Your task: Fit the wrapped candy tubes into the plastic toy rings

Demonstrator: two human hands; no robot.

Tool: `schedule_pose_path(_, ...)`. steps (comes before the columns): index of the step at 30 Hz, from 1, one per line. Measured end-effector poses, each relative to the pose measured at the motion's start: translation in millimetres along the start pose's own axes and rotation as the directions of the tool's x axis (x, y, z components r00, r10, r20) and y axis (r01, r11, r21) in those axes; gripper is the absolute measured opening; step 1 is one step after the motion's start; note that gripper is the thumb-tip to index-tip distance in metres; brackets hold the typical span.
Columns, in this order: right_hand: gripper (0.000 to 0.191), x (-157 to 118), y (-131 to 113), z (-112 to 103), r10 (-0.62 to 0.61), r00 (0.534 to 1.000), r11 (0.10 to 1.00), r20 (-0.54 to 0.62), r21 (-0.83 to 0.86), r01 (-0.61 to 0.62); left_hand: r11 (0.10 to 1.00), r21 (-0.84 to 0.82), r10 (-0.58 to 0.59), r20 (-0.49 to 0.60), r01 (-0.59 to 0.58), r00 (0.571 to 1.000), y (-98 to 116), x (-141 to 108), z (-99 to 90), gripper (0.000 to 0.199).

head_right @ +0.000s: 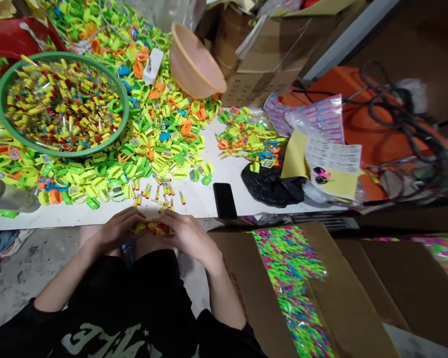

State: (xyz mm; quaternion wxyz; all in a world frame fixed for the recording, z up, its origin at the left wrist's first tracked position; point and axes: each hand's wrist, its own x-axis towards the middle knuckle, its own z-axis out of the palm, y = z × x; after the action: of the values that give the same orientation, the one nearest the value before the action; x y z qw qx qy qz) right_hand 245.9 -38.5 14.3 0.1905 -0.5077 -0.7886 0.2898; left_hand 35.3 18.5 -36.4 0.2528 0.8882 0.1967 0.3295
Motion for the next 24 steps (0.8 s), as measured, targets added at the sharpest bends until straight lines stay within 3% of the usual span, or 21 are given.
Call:
schedule_pose_path(5, 0.040, 2.4, -0.9, -2.1, -0.006, 0.998, 1.000, -0.057, 0.021, 0.007, 0.975, -0.146, -0.186, -0.137, 0.166, 0.973, 0.0, -1.9, 16.6, 0.011)
schedule_pose_path(10, 0.034, 2.7, 0.1, -4.6, 0.006, 0.994, 1.000, -0.111, -0.026, -0.009, 0.893, -0.131, -0.442, -0.089, 0.430, 0.892, 0.8, 0.0, 10.9, 0.025)
schedule_pose_path(12, 0.033, 2.2, 2.4, -2.9, -0.009, 0.991, 1.000, -0.131, -0.029, 0.005, 0.862, -0.154, -0.498, -0.076, 0.484, 0.864, 1.5, 0.5, 7.5, 0.026)
schedule_pose_path(14, 0.034, 2.1, 4.7, 0.0, -0.026, 0.990, 1.000, -0.139, -0.010, 0.024, 0.864, -0.165, -0.493, -0.098, 0.475, 0.864, 1.1, 0.0, 6.5, 0.027)
schedule_pose_path(24, 0.037, 1.8, 7.4, 12.2, -0.049, 0.984, 0.995, -0.171, 0.083, 0.064, 0.963, -0.014, -0.269, -0.182, 0.271, 0.946, -11.8, -11.8, 16.8, 0.024)
